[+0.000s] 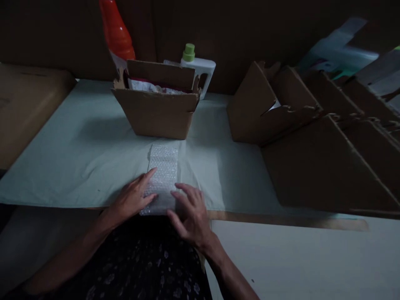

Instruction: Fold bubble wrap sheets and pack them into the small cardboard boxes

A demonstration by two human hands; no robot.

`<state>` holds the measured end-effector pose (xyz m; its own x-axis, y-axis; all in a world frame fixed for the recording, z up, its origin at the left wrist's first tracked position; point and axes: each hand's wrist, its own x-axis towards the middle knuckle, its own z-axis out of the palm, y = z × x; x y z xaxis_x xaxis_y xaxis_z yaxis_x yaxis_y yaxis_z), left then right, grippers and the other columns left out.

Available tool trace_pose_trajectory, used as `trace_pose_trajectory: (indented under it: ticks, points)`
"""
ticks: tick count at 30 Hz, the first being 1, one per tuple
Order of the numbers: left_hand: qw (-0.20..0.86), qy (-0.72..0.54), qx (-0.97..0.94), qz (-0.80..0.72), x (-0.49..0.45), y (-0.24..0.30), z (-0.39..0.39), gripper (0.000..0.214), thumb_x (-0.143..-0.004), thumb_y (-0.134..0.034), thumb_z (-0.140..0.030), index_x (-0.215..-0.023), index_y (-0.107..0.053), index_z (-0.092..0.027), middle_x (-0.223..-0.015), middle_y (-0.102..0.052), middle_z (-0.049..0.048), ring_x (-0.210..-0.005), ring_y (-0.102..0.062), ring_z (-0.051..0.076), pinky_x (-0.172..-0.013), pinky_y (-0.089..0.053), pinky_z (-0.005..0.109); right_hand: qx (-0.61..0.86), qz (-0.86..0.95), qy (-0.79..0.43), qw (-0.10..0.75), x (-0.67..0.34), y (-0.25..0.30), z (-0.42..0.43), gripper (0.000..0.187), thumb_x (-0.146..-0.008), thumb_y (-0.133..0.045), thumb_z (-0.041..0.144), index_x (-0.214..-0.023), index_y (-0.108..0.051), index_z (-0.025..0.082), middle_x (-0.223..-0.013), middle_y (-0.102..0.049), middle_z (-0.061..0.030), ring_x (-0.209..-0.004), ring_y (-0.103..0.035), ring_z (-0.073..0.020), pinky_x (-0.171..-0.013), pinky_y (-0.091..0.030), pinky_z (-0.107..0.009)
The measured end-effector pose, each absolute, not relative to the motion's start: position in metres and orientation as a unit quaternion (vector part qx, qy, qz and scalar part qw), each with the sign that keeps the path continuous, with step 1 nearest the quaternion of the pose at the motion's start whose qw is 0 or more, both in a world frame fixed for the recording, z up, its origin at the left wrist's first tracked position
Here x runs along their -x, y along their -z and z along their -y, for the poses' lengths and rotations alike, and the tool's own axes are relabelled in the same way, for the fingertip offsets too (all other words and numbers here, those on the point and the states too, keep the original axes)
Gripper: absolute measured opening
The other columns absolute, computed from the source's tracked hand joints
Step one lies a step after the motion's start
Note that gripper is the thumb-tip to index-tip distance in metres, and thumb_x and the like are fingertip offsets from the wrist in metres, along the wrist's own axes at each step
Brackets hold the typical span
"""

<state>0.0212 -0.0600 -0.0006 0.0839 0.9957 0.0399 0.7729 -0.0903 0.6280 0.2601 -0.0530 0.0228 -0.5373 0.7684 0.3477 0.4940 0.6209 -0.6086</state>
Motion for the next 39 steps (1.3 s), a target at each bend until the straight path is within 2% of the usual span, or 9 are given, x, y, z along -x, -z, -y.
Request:
trace_pose_trajectory:
  ticks: [3, 7, 10, 14, 17, 21, 25, 31, 39]
  points:
    - [0.178, -0.267, -0.706, -0.632, -0.022, 0.006, 0.066, 0.085, -0.082, -0.072, -0.022, -0.156, -0.031, -0.027, -0.132, -0.062, 0.0113, -0.118, -0.064, 0.027, -0.1, -0.055, 0.042, 0.327, 0.895, -0.172, 0.251, -0.247, -0.004, 0.064, 0.049, -0.089, -0.068, 0.034, -0.136, -0.057, 0.025, -0.142, -0.06, -0.0153, -0.129, -0.055, -0.0332, -0.101, -0.046, -0.055]
    - [0.112, -0.344, -0.704, -0.611, -0.016, -0.009, 0.082, 0.066, -0.088, -0.07, -0.03, -0.148, -0.043, -0.025, -0.146, -0.051, 0.0143, -0.126, -0.059, 0.028, -0.106, -0.052, 0.044, 0.322, 0.901, -0.162, 0.243, -0.242, 0.005, 0.067, 0.027, -0.094, -0.062, 0.021, -0.12, -0.066, 0.026, -0.131, -0.069, -0.0098, -0.124, -0.059, -0.0282, -0.099, -0.045, -0.049]
    - [0.139, -0.374, -0.725, -0.562, -0.01, -0.022, 0.098, 0.052, -0.092, -0.065, -0.032, -0.141, -0.052, -0.024, -0.134, -0.062, 0.0127, -0.124, -0.059, 0.028, -0.105, -0.051, 0.044, 0.326, 0.889, -0.193, 0.257, -0.238, 0.001, 0.063, 0.022, -0.096, -0.058, 0.018, -0.115, -0.068, 0.025, -0.118, -0.074, -0.0075, -0.111, -0.065, -0.0249, -0.091, -0.047, -0.044]
    - [0.159, -0.356, -0.73, -0.562, -0.014, -0.018, 0.103, 0.034, -0.095, -0.056, -0.021, -0.128, -0.063, -0.022, -0.105, -0.073, 0.0082, -0.1, -0.066, 0.023, -0.092, -0.055, 0.04, 0.372, 0.866, -0.211, 0.26, -0.23, -0.002, 0.052, 0.028, -0.098, -0.056, 0.019, -0.124, -0.065, 0.023, -0.097, -0.075, -0.0069, -0.089, -0.067, -0.0227, -0.08, -0.05, -0.04]
    - [0.14, -0.333, -0.696, -0.621, -0.022, -0.003, 0.092, 0.033, -0.094, -0.053, -0.017, -0.125, -0.065, -0.021, -0.099, -0.073, 0.0075, -0.093, -0.066, 0.023, -0.087, -0.055, 0.04, 0.418, 0.844, -0.171, 0.291, -0.23, -0.004, 0.048, 0.037, -0.097, -0.059, 0.025, -0.135, -0.06, 0.025, -0.113, -0.072, -0.0101, -0.1, -0.066, -0.0263, -0.084, -0.051, -0.043]
    - [0.1, -0.331, -0.67, -0.656, -0.025, 0.004, 0.083, 0.036, -0.092, -0.056, -0.017, -0.127, -0.063, -0.022, -0.112, -0.067, 0.0091, -0.106, -0.063, 0.024, -0.096, -0.054, 0.041, 0.397, 0.868, -0.122, 0.271, -0.234, -0.008, 0.049, 0.038, -0.096, -0.061, 0.027, -0.134, -0.059, 0.029, -0.129, -0.067, -0.0109, -0.115, -0.062, -0.0293, -0.091, -0.048, -0.047]
    - [0.081, -0.365, -0.707, -0.601, -0.02, -0.004, 0.09, 0.033, -0.093, -0.062, -0.024, -0.126, -0.062, -0.022, -0.12, -0.064, 0.0105, -0.114, -0.06, 0.026, -0.101, -0.051, 0.043, 0.345, 0.9, -0.127, 0.233, -0.23, -0.009, 0.047, 0.025, -0.098, -0.058, 0.023, -0.122, -0.065, 0.024, -0.123, -0.072, -0.0098, -0.114, -0.063, -0.0278, -0.091, -0.048, -0.045]
    - [0.128, -0.352, -0.737, -0.563, -0.012, -0.011, 0.097, 0.028, -0.096, -0.054, -0.018, -0.123, -0.063, -0.02, -0.102, -0.073, 0.0067, -0.097, -0.065, 0.022, -0.091, -0.052, 0.04, 0.38, 0.861, -0.252, 0.227, -0.228, -0.014, 0.037, 0.024, -0.102, -0.054, 0.026, -0.121, -0.067, 0.024, -0.098, -0.075, -0.0066, -0.087, -0.068, -0.0223, -0.08, -0.052, -0.04]
    - [0.103, -0.305, -0.688, -0.65, -0.017, 0.003, 0.053, 0.026, -0.092, -0.059, -0.02, -0.117, -0.067, -0.019, -0.103, -0.07, 0.008, -0.1, -0.065, 0.024, -0.091, -0.052, 0.039, 0.372, 0.895, -0.103, 0.223, -0.225, -0.011, 0.037, 0.035, -0.095, -0.063, 0.027, -0.13, -0.062, 0.022, -0.135, -0.064, -0.0141, -0.119, -0.058, -0.0309, -0.092, -0.047, -0.046]
